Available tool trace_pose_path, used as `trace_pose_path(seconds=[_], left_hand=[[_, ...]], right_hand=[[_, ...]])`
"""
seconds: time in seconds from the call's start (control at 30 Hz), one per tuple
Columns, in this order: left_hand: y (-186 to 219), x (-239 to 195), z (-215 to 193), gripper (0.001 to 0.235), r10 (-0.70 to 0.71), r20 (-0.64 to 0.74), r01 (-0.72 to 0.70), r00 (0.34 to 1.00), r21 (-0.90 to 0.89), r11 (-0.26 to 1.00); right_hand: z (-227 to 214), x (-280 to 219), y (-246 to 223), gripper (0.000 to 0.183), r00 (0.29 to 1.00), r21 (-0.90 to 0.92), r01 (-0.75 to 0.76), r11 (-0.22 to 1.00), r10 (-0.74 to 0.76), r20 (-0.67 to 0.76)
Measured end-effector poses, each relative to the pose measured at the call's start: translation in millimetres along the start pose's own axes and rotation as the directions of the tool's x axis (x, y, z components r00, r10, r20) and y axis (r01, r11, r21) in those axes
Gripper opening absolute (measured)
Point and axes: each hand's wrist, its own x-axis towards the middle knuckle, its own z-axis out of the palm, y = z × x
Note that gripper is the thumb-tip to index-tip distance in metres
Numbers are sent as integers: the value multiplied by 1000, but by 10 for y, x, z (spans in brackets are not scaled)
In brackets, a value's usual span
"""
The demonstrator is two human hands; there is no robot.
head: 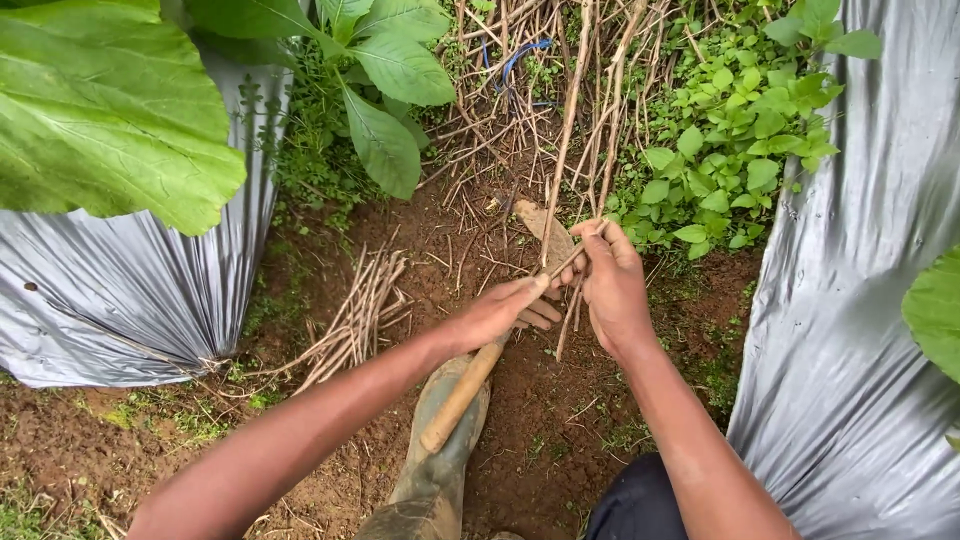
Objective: Breaking dry branches into smaller pieces by hand and using a sickle in a vegetable field
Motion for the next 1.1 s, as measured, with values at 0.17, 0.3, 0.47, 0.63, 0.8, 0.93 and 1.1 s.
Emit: trace_pose_path(seconds=[0.17, 0.3, 0.47, 0.63, 0.8, 0.93, 1.1], left_hand=[[-402, 188, 120, 55, 34, -115, -44, 993, -89, 995], [-401, 7, 50, 45, -29, -216, -5, 976, -154, 988], [-534, -88, -44, 41, -78, -187, 62, 979, -92, 994], [-920, 2, -20, 43, -121, -139, 88, 983, -220, 972], [-895, -452, -429, 42, -123, -345, 181, 930, 140, 973], [-1103, -620, -809, 43, -82, -556, 434, 827, 540, 721], [-1039, -806, -862, 60, -61, -681, 655, 729, 671, 347]], right_hand=[[129, -30, 101, 25, 999, -152, -28, 988, 34, 38], [255, -162, 45, 27, 992, -159, -90, 983, 102, 72], [494, -332, -37, 29, 980, -153, -114, 982, 136, 142], [660, -507, -238, 37, 966, -350, -179, 920, 231, 115], [422, -335, -173, 39, 972, -422, -139, 896, 206, 117], [363, -309, -267, 39, 979, -446, -158, 881, 198, 44], [322, -264, -200, 37, 982, -454, -147, 879, 183, 35]])
